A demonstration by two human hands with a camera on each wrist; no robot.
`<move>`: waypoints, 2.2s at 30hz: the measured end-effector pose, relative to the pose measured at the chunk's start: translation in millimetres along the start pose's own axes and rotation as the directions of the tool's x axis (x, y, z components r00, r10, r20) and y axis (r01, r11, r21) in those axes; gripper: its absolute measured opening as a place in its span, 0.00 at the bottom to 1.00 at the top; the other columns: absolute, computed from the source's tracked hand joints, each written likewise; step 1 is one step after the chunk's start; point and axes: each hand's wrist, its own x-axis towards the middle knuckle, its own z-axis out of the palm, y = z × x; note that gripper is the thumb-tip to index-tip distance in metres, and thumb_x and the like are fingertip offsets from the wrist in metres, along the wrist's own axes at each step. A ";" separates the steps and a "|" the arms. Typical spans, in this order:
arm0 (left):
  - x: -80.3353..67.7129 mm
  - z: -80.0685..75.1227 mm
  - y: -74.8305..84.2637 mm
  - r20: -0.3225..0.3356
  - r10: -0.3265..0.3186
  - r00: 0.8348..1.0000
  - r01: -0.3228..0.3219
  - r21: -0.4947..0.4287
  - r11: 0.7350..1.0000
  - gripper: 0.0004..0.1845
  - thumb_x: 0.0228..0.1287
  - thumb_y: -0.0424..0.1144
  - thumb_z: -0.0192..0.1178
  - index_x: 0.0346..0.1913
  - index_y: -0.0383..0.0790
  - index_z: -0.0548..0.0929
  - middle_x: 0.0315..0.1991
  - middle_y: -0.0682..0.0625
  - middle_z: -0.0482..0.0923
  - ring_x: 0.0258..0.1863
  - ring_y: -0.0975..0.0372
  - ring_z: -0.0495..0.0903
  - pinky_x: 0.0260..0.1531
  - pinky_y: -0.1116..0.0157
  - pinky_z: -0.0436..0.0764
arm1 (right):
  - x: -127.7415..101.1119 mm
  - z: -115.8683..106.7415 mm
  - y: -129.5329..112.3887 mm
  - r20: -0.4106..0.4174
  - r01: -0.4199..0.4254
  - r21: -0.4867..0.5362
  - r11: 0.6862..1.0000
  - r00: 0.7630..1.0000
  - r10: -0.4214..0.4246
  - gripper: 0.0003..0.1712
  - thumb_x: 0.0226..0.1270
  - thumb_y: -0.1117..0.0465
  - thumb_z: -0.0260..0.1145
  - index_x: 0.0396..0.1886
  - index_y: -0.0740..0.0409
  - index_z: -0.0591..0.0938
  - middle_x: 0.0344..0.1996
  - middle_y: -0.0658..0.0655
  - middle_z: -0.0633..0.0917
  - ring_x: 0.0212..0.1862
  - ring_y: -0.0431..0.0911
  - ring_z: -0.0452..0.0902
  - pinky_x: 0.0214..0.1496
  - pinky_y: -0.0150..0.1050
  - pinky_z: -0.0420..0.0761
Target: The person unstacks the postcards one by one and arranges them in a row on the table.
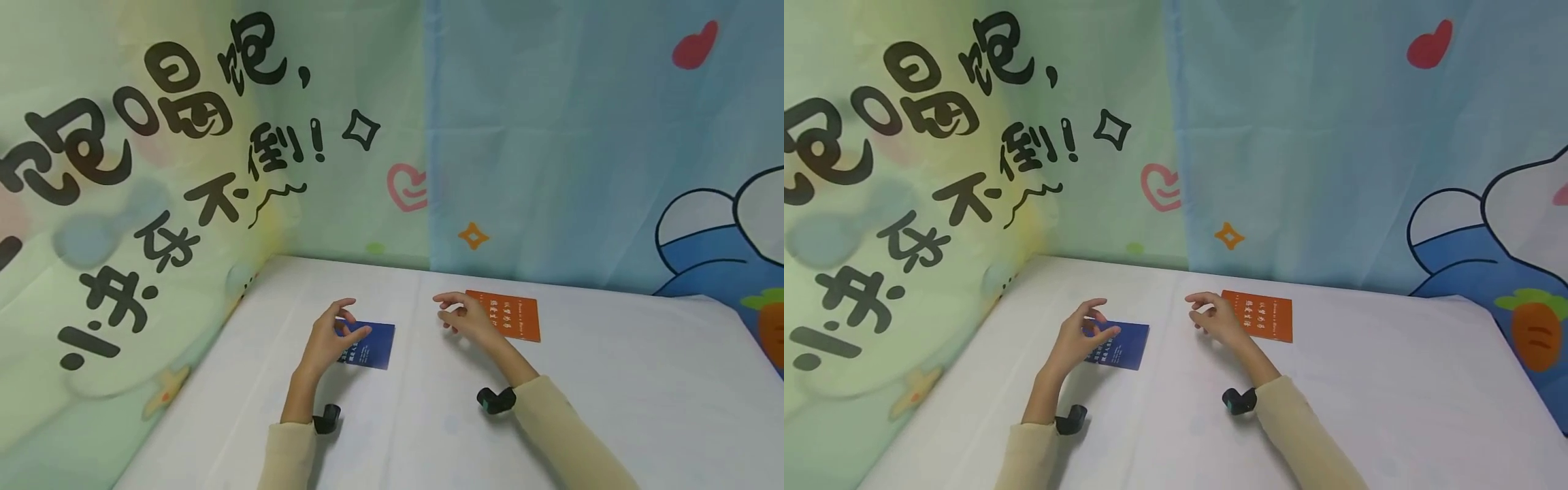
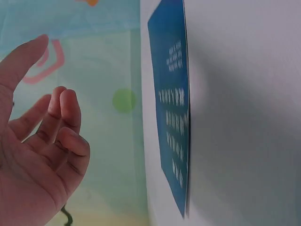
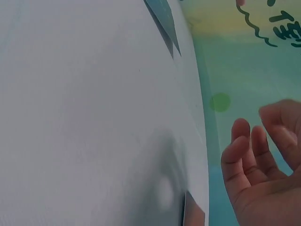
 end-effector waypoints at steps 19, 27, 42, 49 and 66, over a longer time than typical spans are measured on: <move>8.6 60.5 16.7 0.184 0.063 0.981 -0.061 -0.015 0.998 0.35 0.57 0.43 0.72 0.66 0.37 0.71 0.43 0.40 0.78 0.32 0.63 0.76 0.34 0.68 0.75 | -27.6 -53.0 23.3 0.117 0.006 -0.006 1.000 0.993 -0.005 0.33 0.64 0.59 0.69 0.66 0.66 0.71 0.53 0.69 0.78 0.38 0.45 0.81 0.37 0.45 0.82; 12.7 87.8 25.1 0.324 0.026 0.946 -0.029 0.004 1.000 0.37 0.55 0.45 0.72 0.66 0.37 0.71 0.44 0.44 0.77 0.36 0.62 0.77 0.35 0.67 0.76 | -38.5 -77.8 35.3 0.054 -0.030 -0.025 0.999 0.998 0.031 0.31 0.66 0.58 0.68 0.65 0.66 0.72 0.54 0.70 0.77 0.41 0.50 0.81 0.32 0.43 0.81; 23.3 123.5 40.1 0.424 0.046 0.904 -0.056 0.010 0.998 0.33 0.58 0.44 0.70 0.64 0.36 0.72 0.44 0.46 0.77 0.40 0.61 0.76 0.42 0.65 0.76 | -46.1 -116.4 63.3 -0.210 -0.019 -0.195 0.981 0.977 -0.023 0.34 0.64 0.64 0.68 0.68 0.66 0.67 0.53 0.70 0.71 0.50 0.59 0.70 0.45 0.36 0.73; 42.0 148.3 44.0 0.437 0.057 0.898 0.009 -0.147 0.989 0.27 0.62 0.37 0.67 0.62 0.32 0.73 0.46 0.41 0.77 0.39 0.62 0.77 0.39 0.68 0.76 | -45.5 -128.0 74.6 -0.289 -0.132 -0.168 0.977 0.954 0.079 0.40 0.64 0.65 0.68 0.71 0.69 0.60 0.56 0.71 0.69 0.51 0.59 0.71 0.44 0.30 0.72; 57.4 170.8 28.9 0.371 0.058 0.927 -0.041 -0.056 0.998 0.32 0.55 0.34 0.71 0.63 0.31 0.73 0.48 0.41 0.74 0.33 0.65 0.74 0.37 0.70 0.73 | -40.0 -137.5 85.3 -0.161 -0.210 -0.306 0.928 0.973 0.167 0.42 0.64 0.56 0.70 0.71 0.68 0.62 0.58 0.69 0.63 0.38 0.49 0.65 0.38 0.37 0.67</move>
